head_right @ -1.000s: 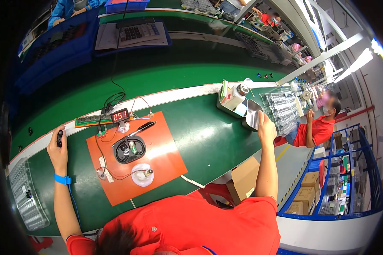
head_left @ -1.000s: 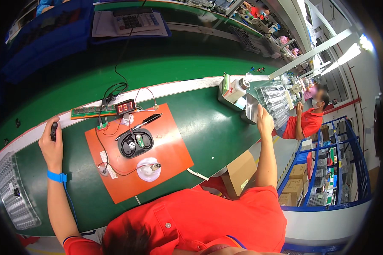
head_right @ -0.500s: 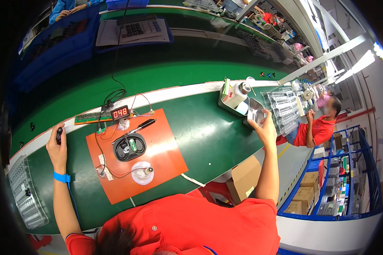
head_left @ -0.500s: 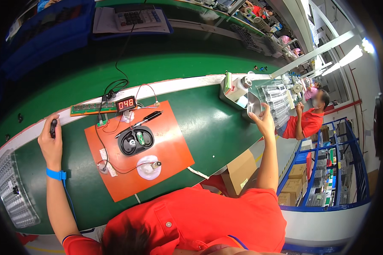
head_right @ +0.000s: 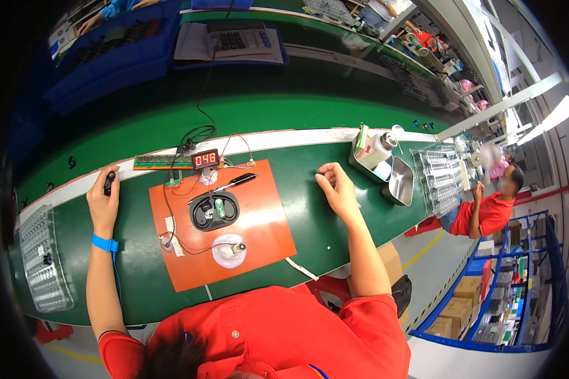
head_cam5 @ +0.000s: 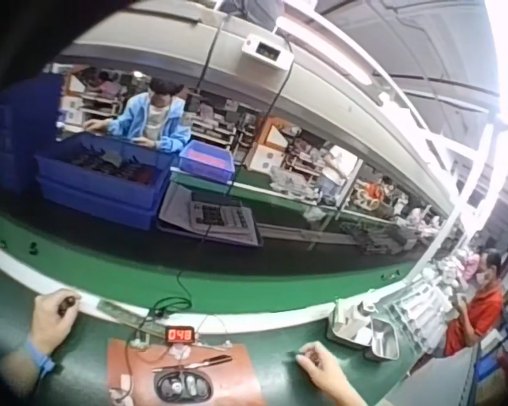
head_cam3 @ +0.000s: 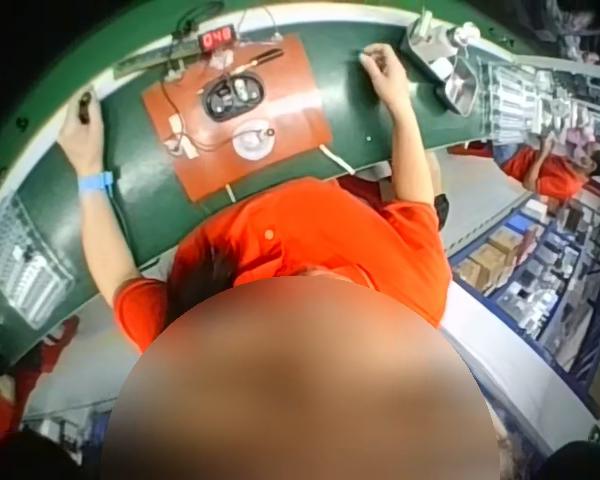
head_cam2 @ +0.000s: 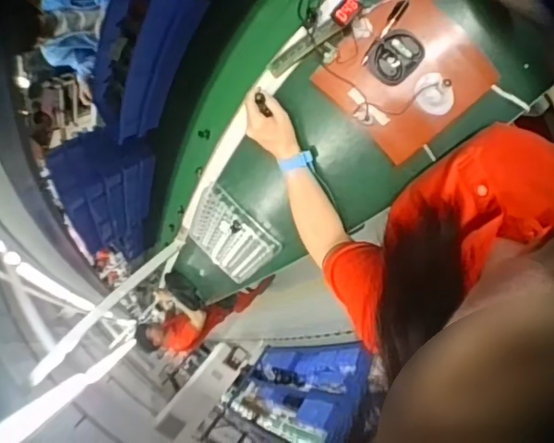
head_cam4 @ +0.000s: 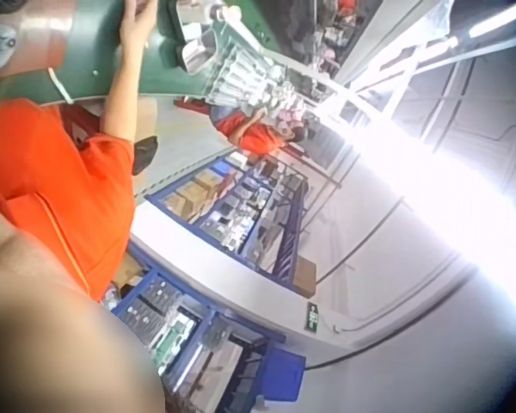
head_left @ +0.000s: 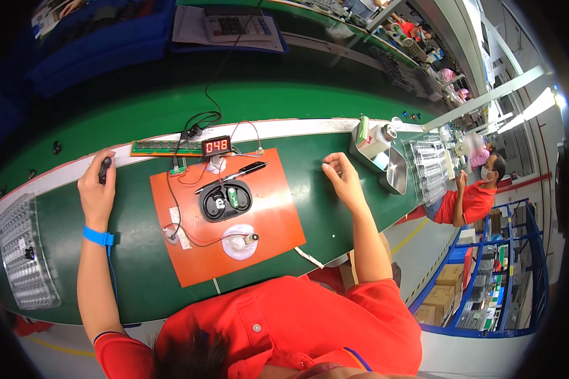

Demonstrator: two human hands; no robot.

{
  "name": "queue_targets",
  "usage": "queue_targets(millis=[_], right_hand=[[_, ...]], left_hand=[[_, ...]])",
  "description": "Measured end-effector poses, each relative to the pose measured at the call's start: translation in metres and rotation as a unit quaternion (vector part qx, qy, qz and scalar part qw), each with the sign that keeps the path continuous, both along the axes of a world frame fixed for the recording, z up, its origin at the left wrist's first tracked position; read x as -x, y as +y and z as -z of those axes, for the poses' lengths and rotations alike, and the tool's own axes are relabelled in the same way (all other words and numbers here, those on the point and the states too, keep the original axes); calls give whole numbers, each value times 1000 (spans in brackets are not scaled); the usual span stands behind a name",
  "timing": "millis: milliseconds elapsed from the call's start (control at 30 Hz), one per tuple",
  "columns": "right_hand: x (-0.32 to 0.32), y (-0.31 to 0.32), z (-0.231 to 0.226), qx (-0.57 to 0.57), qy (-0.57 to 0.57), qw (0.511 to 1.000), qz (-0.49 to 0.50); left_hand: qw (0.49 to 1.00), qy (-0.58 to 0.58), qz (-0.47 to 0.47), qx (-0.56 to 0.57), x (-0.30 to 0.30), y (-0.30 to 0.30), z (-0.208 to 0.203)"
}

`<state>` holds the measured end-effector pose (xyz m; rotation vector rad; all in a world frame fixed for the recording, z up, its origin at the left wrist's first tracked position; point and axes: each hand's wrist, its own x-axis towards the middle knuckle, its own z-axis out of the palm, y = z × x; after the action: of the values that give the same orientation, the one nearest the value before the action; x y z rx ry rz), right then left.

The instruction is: The person tests small electronic components by hand, placing them onto a test fixture and monitoring a digital display.

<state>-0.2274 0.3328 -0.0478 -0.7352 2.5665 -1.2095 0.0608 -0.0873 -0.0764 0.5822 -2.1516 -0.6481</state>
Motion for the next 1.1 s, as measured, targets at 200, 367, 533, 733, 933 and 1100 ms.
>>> queue_targets(millis=[200, 367, 533, 733, 933, 1100], right_hand=[[8, -9, 9, 33, 49, 998, 3], [10, -17, 3, 1, 86, 996, 5], [9, -38, -2, 20, 59, 996, 64], [32, -47, 25, 13, 192, 980, 43], [47, -64, 19, -41, 192, 979, 62], [55, -87, -16, -155, 178, 969, 67]], left_hand=[[1000, -9, -4, -13, -1, 1, -3], [1000, -1, -2, -6, 1, 1, -2], [1000, -4, -2, -9, 1, 1, -3], [1000, -5, -1, 0, 1, -1, -4], [1000, -15, 1, -8, 0, 0, -5], [1000, -19, -3, -3, 0, 3, -9]])
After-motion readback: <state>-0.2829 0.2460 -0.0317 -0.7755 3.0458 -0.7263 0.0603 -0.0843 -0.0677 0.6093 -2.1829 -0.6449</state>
